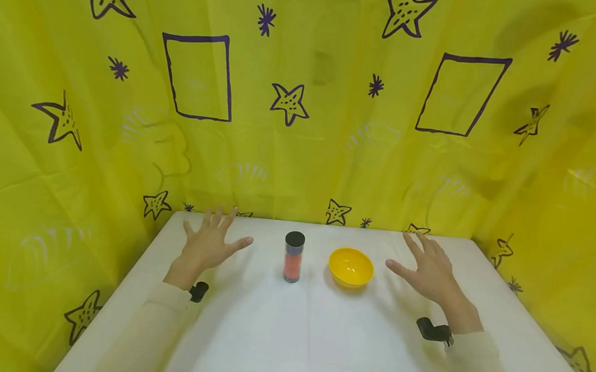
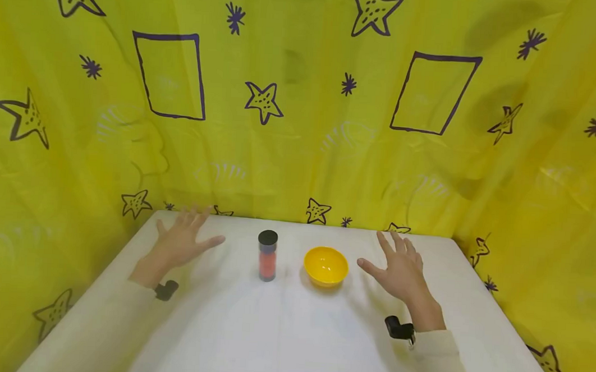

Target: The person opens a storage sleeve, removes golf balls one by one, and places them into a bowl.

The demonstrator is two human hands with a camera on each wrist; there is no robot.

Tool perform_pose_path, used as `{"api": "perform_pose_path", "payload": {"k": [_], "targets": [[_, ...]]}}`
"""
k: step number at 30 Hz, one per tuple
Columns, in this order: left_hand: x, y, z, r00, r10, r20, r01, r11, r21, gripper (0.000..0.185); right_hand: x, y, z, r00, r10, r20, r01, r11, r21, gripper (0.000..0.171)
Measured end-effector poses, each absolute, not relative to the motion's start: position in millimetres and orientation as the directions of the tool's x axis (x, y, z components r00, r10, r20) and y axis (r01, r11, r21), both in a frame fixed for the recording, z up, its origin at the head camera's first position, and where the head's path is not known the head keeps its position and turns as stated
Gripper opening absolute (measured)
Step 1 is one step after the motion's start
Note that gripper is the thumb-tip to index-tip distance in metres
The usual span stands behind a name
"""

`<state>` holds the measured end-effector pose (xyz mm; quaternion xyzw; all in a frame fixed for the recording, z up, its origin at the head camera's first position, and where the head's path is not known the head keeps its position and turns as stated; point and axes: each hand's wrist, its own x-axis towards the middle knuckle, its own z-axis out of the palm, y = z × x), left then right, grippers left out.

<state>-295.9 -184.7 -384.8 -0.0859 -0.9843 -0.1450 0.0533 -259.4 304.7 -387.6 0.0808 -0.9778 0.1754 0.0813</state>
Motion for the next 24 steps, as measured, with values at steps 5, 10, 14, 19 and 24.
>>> {"api": "perform_pose_path", "payload": {"k": [5,10,14,19,24], "targets": [[-295,-173,-382,-0.962,0.165,0.217,0.253,0.839,0.482,0.085,-254,295,-380,-0.964,-0.177,0.198,-0.246,0.875,-0.417,0.082],[-297,-159,-382,-0.938,0.105,0.330,0.314,0.662,0.681,0.059,-253,286,-379,-0.942,-0.215,0.256,-0.321,0.799,-0.509,0.058],[-300,-143,-390,-0.923,0.051,0.380,0.342,0.557,0.757,0.039,-254,276,-383,-0.918,-0.250,0.307,-0.386,0.739,-0.552,0.042],[-302,-120,-405,-0.935,0.063,0.348,0.329,0.515,0.791,0.032,-256,267,-389,-0.909,-0.269,0.319,-0.412,0.702,-0.581,0.037],[-304,-104,-421,-0.948,0.198,0.249,0.317,0.520,0.793,0.047,-257,259,-394,-0.897,-0.299,0.324,-0.439,0.682,-0.585,0.036]]}}
